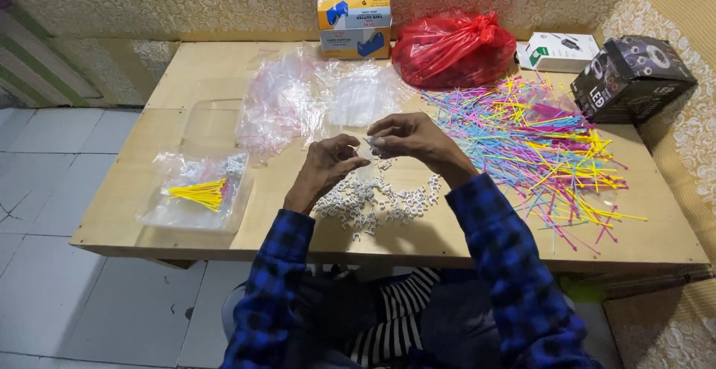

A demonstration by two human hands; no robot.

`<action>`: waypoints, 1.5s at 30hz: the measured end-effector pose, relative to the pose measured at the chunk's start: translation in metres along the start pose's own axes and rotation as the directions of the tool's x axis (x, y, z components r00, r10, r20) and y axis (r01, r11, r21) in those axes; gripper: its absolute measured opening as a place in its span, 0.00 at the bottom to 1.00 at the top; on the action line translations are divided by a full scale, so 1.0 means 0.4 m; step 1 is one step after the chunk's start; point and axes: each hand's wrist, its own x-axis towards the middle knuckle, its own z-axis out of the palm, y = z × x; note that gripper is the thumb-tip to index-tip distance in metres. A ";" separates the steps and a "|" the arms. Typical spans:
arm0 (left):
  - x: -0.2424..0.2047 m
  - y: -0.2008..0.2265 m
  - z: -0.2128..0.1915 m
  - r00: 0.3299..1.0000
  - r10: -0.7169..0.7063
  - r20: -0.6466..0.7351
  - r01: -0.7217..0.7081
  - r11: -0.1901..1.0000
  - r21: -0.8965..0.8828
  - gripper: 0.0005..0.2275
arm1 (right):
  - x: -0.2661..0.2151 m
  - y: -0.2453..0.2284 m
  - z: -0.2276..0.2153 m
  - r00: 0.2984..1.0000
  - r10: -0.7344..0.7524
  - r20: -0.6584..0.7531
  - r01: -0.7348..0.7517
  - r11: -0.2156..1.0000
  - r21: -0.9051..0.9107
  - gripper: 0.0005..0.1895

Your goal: Sorting and packaging small white cable clips and colorful cable ties into plastic bags on a low table.

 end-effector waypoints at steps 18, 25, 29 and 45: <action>0.022 -0.039 0.043 0.991 -0.132 -0.038 0.120 0.967 -0.227 0.15 | 0.044 -0.021 0.026 0.997 0.081 0.010 -0.042 0.620 -0.783 0.16; 0.018 -0.045 0.039 0.993 -0.107 -0.044 0.093 0.965 -0.245 0.14 | 0.077 0.030 0.006 0.998 0.061 -0.002 -0.038 0.600 -0.799 0.17; 0.011 -0.056 0.046 0.987 -0.153 -0.041 0.135 0.947 -0.293 0.15 | 0.071 0.017 0.025 0.999 0.040 -0.014 -0.035 0.594 -0.804 0.12; 0.006 -0.088 0.042 0.980 -0.186 -0.076 0.148 0.923 -0.357 0.15 | 0.010 0.023 0.031 0.988 -0.090 0.125 0.151 0.409 -0.900 0.12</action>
